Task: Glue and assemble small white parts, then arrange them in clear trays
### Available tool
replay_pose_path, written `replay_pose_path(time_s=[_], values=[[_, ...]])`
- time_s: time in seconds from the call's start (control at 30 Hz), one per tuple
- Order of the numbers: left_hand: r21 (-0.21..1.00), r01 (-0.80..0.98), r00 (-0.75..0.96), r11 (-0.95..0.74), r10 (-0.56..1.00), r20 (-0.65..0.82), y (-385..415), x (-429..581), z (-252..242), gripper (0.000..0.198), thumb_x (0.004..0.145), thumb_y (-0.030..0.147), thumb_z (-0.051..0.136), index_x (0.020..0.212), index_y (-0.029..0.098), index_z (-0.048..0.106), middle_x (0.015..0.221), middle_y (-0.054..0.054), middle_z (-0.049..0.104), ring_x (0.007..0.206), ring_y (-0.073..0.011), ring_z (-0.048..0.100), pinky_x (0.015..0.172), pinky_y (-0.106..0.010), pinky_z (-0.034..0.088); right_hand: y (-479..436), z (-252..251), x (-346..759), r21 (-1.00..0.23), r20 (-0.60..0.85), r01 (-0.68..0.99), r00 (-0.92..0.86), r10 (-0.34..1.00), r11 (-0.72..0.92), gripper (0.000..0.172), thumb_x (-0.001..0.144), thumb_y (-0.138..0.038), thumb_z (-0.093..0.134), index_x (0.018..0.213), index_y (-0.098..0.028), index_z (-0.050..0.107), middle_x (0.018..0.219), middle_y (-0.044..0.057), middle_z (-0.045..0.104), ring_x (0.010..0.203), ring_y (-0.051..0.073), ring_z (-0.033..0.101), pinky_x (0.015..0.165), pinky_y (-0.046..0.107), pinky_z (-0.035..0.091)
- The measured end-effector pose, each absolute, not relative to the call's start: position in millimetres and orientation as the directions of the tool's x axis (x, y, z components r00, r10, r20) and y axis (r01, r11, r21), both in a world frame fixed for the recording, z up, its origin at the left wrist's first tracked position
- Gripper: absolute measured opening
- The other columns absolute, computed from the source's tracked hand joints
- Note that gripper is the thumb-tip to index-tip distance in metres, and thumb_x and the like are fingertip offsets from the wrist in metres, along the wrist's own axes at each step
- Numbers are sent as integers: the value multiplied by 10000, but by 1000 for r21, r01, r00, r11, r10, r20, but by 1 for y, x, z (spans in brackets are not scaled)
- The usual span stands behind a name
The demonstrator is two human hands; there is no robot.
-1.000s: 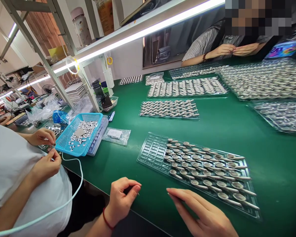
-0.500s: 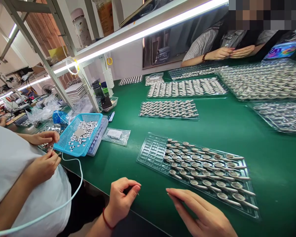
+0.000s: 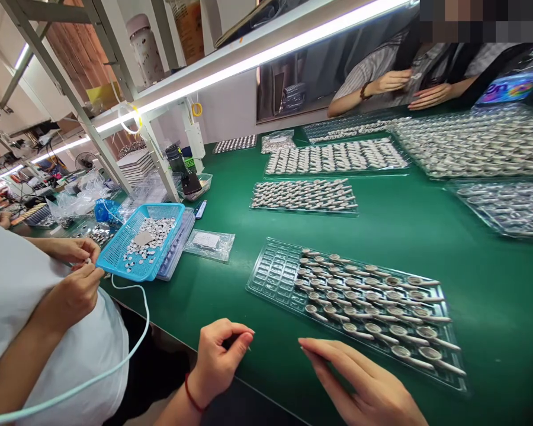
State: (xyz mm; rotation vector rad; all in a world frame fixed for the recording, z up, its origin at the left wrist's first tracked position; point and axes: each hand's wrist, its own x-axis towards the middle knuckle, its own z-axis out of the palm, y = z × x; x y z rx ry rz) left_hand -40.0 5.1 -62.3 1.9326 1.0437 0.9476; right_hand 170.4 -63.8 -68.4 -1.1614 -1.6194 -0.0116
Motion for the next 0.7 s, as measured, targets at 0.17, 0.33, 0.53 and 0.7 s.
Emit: replay_pose_path(time_s=[0.17,0.33,0.53,0.7], values=[[850,341,401,-402,880,255,5,-40,-61,243,897,350,602,853,163,751,667,-48,676,608,-133,579,578,-238,444,-64,-70,171,-510,748,685,54,662,520,156,961,-188,514,1032,-209,651,851,34,737,718,149,730,682,204,608],[850,342,402,-401,880,254,6,-40,-61,228,893,340,610,849,165,750,670,-47,677,612,-134,579,584,-240,445,-64,-69,172,-505,747,688,45,663,522,158,962,-188,509,1028,-199,652,852,36,737,715,142,729,679,189,604],[851,337,407,-404,877,255,5,-40,-61,218,895,328,610,855,164,748,676,-45,679,614,-130,584,585,-232,446,-64,-66,171,-512,751,677,54,658,529,158,951,-177,518,1018,-206,658,843,31,741,709,146,731,671,190,605],[849,338,406,-407,876,259,5,-40,-61,220,894,326,611,844,161,747,667,-42,673,609,-125,576,582,-226,439,-63,-65,171,-502,753,684,45,656,529,160,963,-182,497,1019,-201,645,833,37,734,702,142,725,658,191,600]])
